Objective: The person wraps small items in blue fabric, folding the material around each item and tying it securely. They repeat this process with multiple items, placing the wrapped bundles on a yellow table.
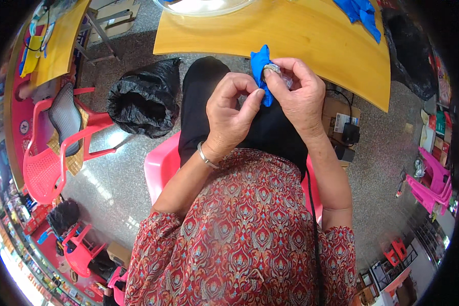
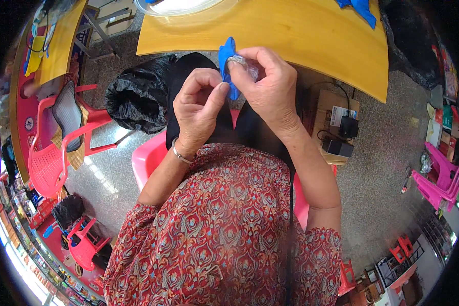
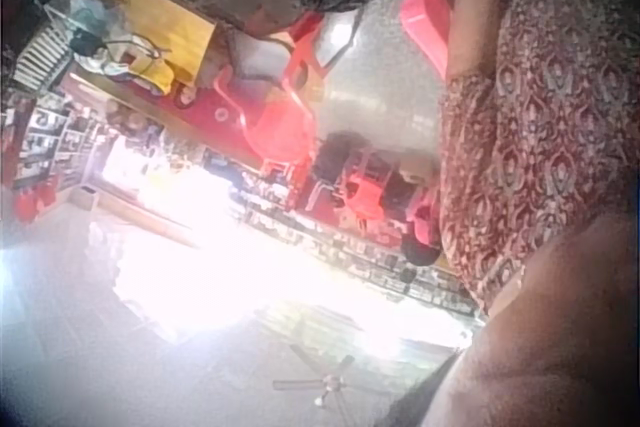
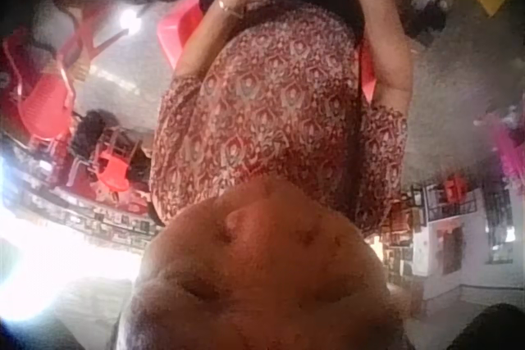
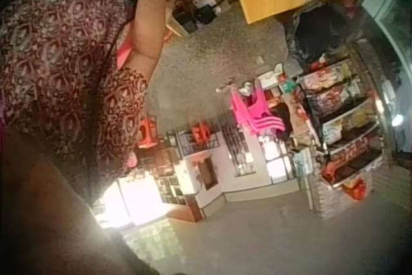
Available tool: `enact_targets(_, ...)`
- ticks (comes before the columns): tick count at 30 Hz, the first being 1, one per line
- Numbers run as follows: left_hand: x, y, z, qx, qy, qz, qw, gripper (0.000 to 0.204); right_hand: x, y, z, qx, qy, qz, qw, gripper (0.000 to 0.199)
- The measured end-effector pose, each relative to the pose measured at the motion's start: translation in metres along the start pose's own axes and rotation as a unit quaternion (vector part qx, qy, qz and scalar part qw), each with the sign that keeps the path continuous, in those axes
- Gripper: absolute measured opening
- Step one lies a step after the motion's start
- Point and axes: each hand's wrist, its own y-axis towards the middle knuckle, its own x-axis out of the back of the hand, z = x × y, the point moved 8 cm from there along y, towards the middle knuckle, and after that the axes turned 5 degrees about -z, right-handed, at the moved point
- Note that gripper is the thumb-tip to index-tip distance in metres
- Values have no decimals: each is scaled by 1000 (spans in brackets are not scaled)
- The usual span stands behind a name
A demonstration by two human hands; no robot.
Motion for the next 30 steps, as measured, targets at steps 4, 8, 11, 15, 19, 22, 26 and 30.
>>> enact_targets(4,-1,4,6,28,-48,11,998,12,0,1,-13,-58,56,1,997,17)
enact_targets(8,-4,0,-7,-37,125,-57,990,16,5,4,-10,-44,71,-14,996,16)
enact_targets(11,-10,1,-41,-175,237,-71,953,18,7,4,5,14,18,-19,1000,16)
enact_targets(15,-14,4,-40,-224,337,-41,914,20,4,6,-1,17,10,-14,1000,17)
enact_targets(19,-14,8,-35,-210,341,-31,916,23,3,4,-2,21,13,-27,999,17)
enact_targets(22,-14,10,-37,-228,344,-36,910,22,4,5,-3,17,37,-35,999,16)
enact_targets(26,-18,11,-33,-241,355,-23,903,19,4,4,-9,24,27,-34,999,16)
enact_targets(30,-21,12,-24,-235,366,-12,900,17,3,3,-18,-11,56,-31,998,16)
